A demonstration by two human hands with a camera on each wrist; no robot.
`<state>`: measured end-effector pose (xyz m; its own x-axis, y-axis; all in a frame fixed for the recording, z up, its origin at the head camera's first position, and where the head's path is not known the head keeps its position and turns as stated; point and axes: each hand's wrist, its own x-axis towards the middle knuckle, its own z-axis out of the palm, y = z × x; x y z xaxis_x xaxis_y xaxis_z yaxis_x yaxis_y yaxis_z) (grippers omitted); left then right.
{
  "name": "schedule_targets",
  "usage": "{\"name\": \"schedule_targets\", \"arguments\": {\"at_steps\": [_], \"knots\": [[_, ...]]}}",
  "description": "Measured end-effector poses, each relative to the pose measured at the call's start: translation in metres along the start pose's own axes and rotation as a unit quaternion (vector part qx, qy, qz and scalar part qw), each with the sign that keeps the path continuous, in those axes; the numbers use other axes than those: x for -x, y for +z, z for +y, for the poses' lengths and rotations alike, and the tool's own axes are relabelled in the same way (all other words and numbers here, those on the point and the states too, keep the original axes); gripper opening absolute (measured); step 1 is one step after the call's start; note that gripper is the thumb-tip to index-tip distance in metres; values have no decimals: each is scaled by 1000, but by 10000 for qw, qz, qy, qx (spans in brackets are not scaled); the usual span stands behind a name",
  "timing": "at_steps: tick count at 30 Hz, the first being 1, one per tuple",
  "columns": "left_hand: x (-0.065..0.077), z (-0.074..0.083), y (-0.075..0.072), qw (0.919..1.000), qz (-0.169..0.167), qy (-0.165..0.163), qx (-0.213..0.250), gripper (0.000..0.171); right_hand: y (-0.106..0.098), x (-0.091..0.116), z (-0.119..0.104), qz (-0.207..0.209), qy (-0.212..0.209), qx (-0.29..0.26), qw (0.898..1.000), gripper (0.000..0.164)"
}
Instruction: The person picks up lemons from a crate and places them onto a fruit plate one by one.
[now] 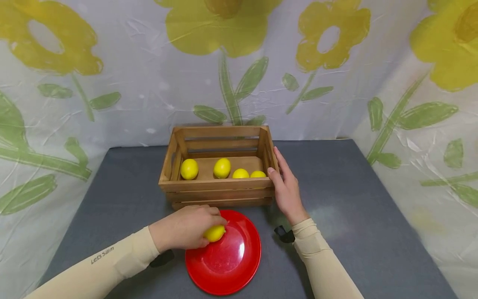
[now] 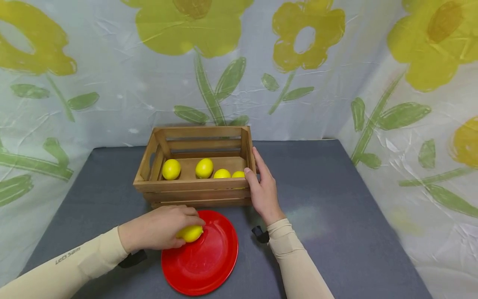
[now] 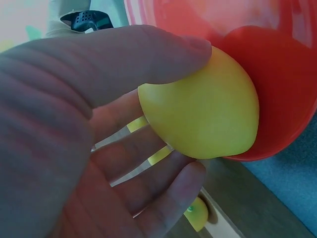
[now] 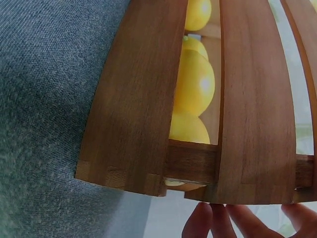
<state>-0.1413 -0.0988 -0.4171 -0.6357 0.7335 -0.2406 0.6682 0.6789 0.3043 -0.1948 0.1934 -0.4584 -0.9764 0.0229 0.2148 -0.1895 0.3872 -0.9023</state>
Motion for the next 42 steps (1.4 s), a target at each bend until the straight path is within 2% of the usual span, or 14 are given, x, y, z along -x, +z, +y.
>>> {"name": "schedule_targets", "arguments": {"at_steps": [14, 19, 23, 28, 33, 37, 40, 42], "knots": [[-1, 3, -1, 9998, 79, -16, -164, 67, 0, 1, 0, -2, -7, -48, 10000, 59], [0, 5, -8, 9999, 15, -70, -88, 70, 0, 0, 0, 1, -27, -85, 10000, 59], [3, 10, -21, 10000, -4, 41, -64, 69, 0, 0, 0, -2, -48, -116, 9999, 60], [7, 24, -46, 9996, -9, 283, 45, 64, 0, 0, 2, -13, -49, -54, 10000, 61], [4, 38, -87, 9977, 5, 683, 33, 58, -2, 0, 4, -34, -6, 27, 10000, 59], [-7, 41, -124, 9938, 389, 1026, -191, 53, -2, -1, 4, 36, -17, 78, 10000, 59], [-19, 36, -148, 9913, 746, 1040, -316, 47, -2, -2, 3, 44, -35, 112, 9999, 59], [-28, 31, -160, 9907, 866, 975, -397, 45, -1, -2, 3, 10, -23, 92, 10000, 59]]}}
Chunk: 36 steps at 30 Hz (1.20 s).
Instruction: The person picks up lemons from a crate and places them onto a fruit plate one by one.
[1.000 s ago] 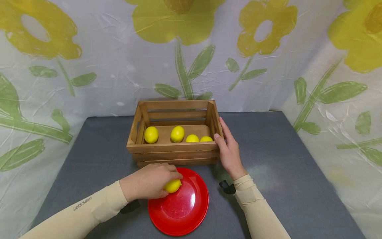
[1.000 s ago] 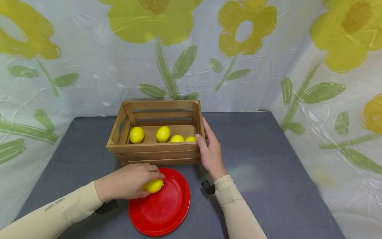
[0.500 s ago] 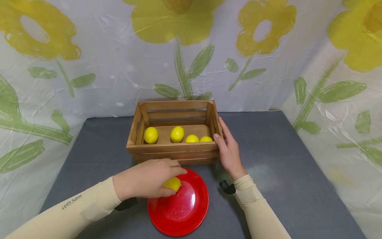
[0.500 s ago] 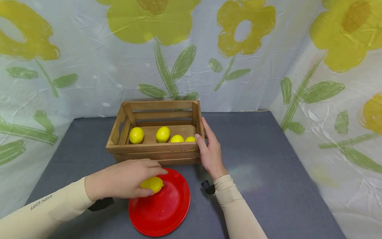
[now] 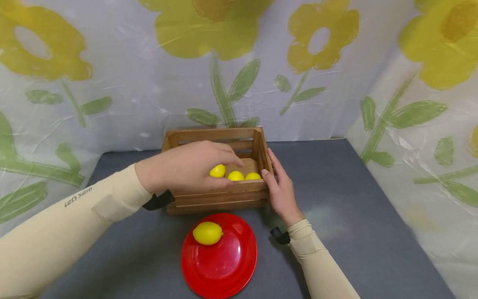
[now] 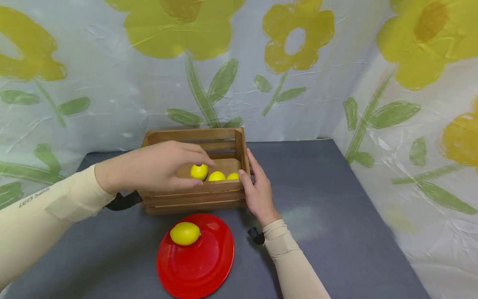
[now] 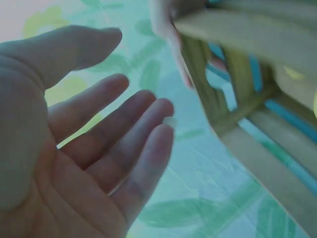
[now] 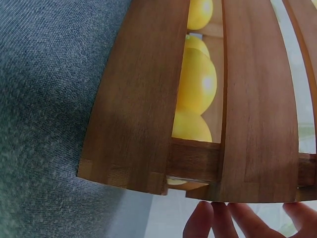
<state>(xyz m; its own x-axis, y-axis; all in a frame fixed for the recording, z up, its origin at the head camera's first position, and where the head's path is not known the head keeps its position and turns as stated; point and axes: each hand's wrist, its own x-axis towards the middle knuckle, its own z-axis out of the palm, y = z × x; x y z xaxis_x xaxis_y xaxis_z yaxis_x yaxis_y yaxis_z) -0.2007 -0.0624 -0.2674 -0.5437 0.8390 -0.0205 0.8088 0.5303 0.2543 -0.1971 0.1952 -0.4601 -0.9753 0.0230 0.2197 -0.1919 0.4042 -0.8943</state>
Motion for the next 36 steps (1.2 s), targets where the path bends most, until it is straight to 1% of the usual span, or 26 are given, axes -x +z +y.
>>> {"name": "schedule_targets", "arguments": {"at_steps": [2, 5, 7, 9, 13, 15, 18, 23, 27, 31, 36], "knots": [[-13, -12, -5, 9999, -7, -68, -98, 44, 1, 0, 1, -14, 12, -13, 10000, 59], [-34, -31, -4, 9994, -221, -154, -238, 43, 1, 1, 1, -25, 16, -39, 10000, 59], [-48, -44, 1, 9987, -342, -181, -324, 43, 2, 1, 2, -23, -12, -46, 10000, 59], [-60, -53, 9, 9977, -502, -245, -390, 44, 2, 1, 2, -34, -27, -54, 10000, 59], [-83, -66, 30, 9952, -804, -320, -450, 47, 3, 1, 0, -30, -60, -108, 9999, 60], [-93, -70, 40, 9937, -968, -302, -477, 49, 3, 1, -1, -17, -64, -143, 9999, 59], [-105, -73, 54, 9925, -1133, -161, -433, 49, 3, 3, 1, -1, -78, -163, 9998, 59], [-119, -73, 71, 9892, -1428, -53, -323, 55, 2, 4, 3, 24, -125, -123, 9998, 59], [-127, -70, 81, 9864, -1607, -19, -346, 56, 1, 3, 3, 51, -151, -106, 9998, 59], [-133, -70, 89, 9862, -1631, 35, -275, 49, -1, 2, 2, 45, -201, -71, 9998, 59], [-140, -71, 94, 9858, -1668, 118, -183, 52, -5, -1, 3, 128, -320, -27, 9994, 59]]}}
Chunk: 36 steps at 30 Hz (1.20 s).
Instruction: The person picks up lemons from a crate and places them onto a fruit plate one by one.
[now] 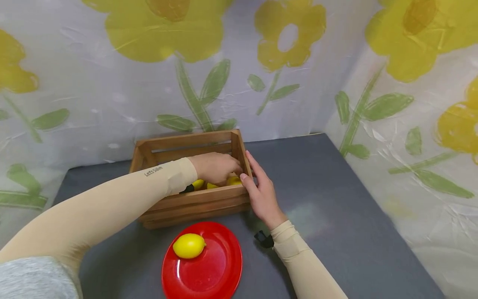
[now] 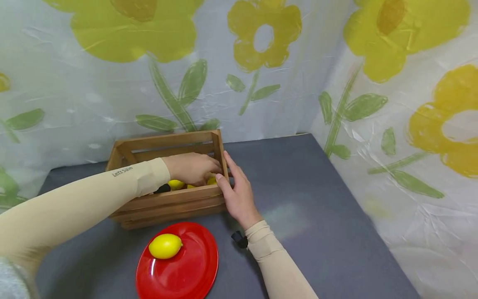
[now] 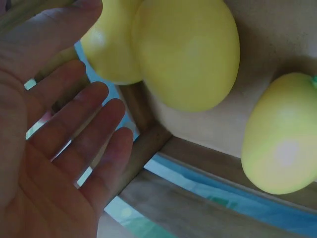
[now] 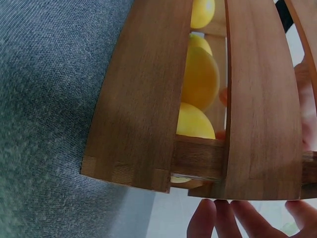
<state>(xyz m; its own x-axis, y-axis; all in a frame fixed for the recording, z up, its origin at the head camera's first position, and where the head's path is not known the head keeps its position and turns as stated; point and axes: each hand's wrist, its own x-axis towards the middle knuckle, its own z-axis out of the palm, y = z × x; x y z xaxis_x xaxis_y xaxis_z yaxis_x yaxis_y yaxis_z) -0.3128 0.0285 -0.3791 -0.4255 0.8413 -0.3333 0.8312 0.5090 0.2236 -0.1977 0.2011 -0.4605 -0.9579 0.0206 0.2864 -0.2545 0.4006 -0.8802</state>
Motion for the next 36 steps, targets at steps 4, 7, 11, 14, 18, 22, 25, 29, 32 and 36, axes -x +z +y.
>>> {"name": "schedule_targets", "arguments": {"at_steps": [4, 7, 11, 14, 18, 22, 25, 29, 32, 36], "knots": [[-1, 0, 1, 9999, -103, 38, 19, 51, 0, -1, 1, 9, -52, 28, 10000, 60], [-4, -1, 1, 9999, -151, 44, 50, 51, 0, -1, 2, 23, -59, 12, 10000, 60], [-8, -2, 1, 9997, -198, -24, 161, 51, 0, 0, 3, 22, -23, 2, 10000, 60], [-9, -2, 2, 9995, -201, -55, 236, 49, 1, 1, 3, -7, 7, -9, 10000, 60], [-9, -4, 4, 9995, -149, 7, 265, 48, 0, 0, 2, -13, -11, -44, 10000, 60], [-8, -6, 8, 9997, -109, 46, 223, 47, 0, 0, 3, 4, -32, -38, 10000, 60], [-7, -7, 11, 9998, -86, 79, 159, 46, 0, -1, 3, 9, -61, -40, 10000, 60], [-8, -8, 13, 9999, -64, 125, 87, 43, 0, -1, 3, 26, -103, -42, 9999, 60], [-9, -8, 14, 9998, 11, 178, 28, 40, -1, -1, 3, 27, -109, -25, 9999, 60], [-9, -10, 16, 9994, 171, 288, -82, 35, -1, -1, 3, 12, -110, -36, 9999, 61]]}}
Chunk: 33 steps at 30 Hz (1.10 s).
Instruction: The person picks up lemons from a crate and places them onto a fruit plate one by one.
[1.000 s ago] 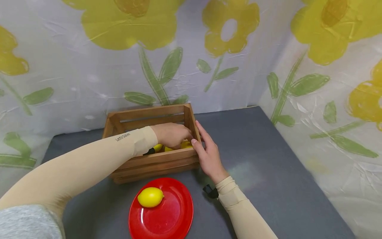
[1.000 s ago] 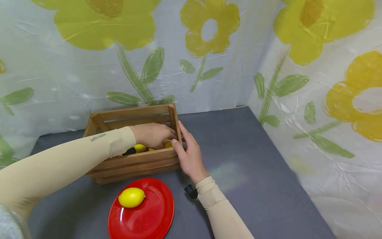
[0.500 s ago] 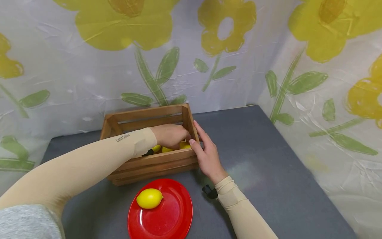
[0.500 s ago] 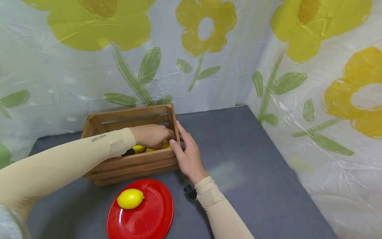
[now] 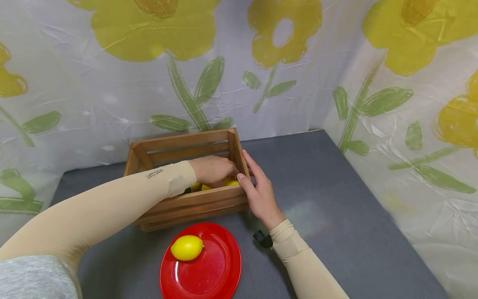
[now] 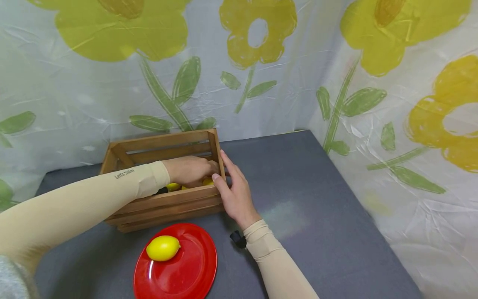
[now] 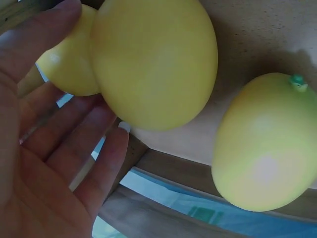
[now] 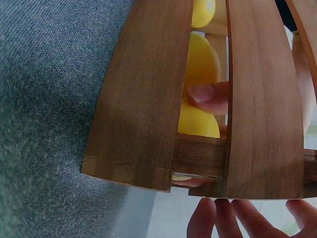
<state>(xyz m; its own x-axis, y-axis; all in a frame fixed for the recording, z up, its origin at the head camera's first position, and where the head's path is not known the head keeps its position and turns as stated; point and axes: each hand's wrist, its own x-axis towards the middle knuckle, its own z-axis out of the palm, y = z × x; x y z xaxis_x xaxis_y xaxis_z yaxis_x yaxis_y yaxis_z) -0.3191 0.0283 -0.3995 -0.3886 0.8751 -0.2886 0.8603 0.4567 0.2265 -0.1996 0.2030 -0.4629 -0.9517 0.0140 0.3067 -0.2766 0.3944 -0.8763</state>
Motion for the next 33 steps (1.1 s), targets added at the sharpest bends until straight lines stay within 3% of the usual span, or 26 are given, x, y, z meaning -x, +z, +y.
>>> {"name": "schedule_targets", "arguments": {"at_steps": [9, 18, 25, 33], "knots": [[5, -2, 1, 9998, -133, -105, -119, 44, 2, -1, -1, -45, 4, -49, 10000, 60], [16, 1, -17, 9996, -48, -182, 201, 53, 0, -1, -1, 7, 35, -65, 10000, 61], [35, 0, -27, 9985, 78, -393, 374, 58, 1, 0, 2, 23, 21, -73, 10000, 61], [63, 1, -42, 9962, 552, -523, 435, 54, 3, 0, 0, 25, 52, -73, 10000, 59]]}}
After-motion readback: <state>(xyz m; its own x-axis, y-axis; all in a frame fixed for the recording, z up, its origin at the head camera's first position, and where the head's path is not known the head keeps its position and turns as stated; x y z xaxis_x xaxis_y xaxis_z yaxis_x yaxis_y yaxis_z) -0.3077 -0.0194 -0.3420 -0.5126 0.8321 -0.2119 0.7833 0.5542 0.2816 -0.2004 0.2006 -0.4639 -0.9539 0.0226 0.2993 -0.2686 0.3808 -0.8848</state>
